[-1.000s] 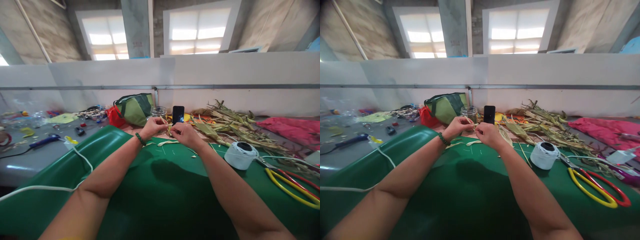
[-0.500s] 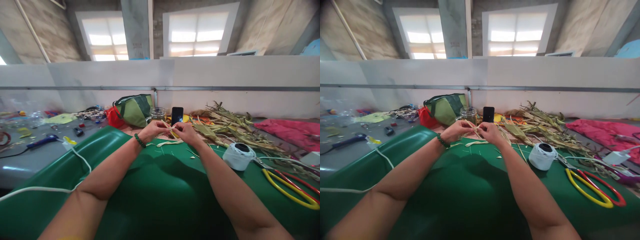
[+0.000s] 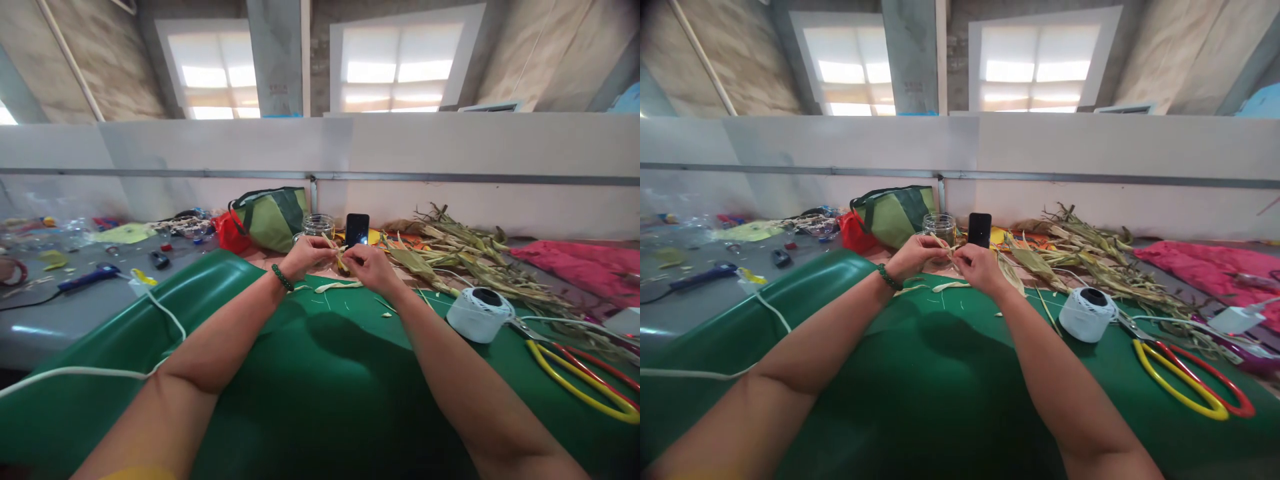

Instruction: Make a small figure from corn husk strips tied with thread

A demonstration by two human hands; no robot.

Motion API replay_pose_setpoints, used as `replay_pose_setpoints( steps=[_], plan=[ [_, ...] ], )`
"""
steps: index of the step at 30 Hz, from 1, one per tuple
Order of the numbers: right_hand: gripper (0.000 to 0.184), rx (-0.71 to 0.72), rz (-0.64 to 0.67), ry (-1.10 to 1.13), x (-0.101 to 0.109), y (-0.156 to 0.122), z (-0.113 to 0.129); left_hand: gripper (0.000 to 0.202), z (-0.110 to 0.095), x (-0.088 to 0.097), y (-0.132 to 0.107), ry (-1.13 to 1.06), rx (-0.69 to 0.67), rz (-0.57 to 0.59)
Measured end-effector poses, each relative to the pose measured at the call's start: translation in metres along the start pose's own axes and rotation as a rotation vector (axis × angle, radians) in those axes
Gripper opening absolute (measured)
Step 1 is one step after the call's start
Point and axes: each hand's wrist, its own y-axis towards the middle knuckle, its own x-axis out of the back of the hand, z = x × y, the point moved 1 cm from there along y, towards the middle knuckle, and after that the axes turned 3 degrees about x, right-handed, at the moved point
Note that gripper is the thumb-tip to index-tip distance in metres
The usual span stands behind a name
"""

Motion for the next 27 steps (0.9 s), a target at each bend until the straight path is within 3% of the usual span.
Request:
replay_pose_setpoints(
  steps=[1, 3, 6, 8, 11, 13, 16, 18, 21, 24, 26, 27],
  plan=[
    [0.017, 0.033, -0.006, -0.041, -0.001, 0.0, 0.002, 0.015, 0.001, 0.001, 0.001, 0.073, -0.031, -0.027],
    [0.018, 0.065, -0.027, -0.087, -0.001, -0.001, 0.004, 0.014, 0.003, 0.0, 0.001, 0.179, -0.018, 0.046],
    [0.015, 0.021, -0.061, -0.045, 0.0, 0.0, 0.003, 0.018, 0.004, -0.002, -0.001, 0.045, 0.102, 0.203],
    [0.016, 0.019, -0.037, -0.014, 0.001, 0.001, 0.004, 0.019, 0.003, -0.001, -0.001, -0.067, 0.088, 0.126],
    [0.019, 0.06, -0.032, -0.035, 0.001, 0.001, 0.006, 0.013, 0.0, 0.0, -0.002, 0.049, -0.022, -0.026],
    [0.018, 0.046, -0.071, -0.059, 0.002, 0.001, 0.004, 0.012, -0.001, -0.003, -0.003, 0.126, 0.015, 0.044],
    [0.014, -0.033, -0.094, -0.038, 0.002, 0.001, 0.001, 0.017, -0.001, -0.004, -0.003, -0.054, 0.157, 0.15],
    [0.015, -0.039, -0.059, -0.02, 0.0, 0.0, 0.003, 0.018, 0.0, -0.002, -0.001, -0.167, 0.144, 0.054],
    [0.019, 0.043, -0.006, -0.064, -0.003, -0.001, 0.01, 0.014, 0.0, 0.0, 0.0, 0.007, 0.04, -0.073],
    [0.016, 0.011, -0.059, -0.087, 0.0, 0.0, 0.006, 0.013, 0.0, -0.005, -0.003, 0.163, 0.076, 0.081],
    [0.013, -0.073, -0.058, -0.075, 0.002, 0.001, 0.0, 0.016, -0.002, -0.007, -0.006, 0.054, 0.12, 0.149],
    [0.013, -0.092, -0.023, -0.069, 0.002, 0.002, -0.001, 0.017, -0.002, -0.006, -0.006, -0.012, 0.118, 0.13]
  ],
)
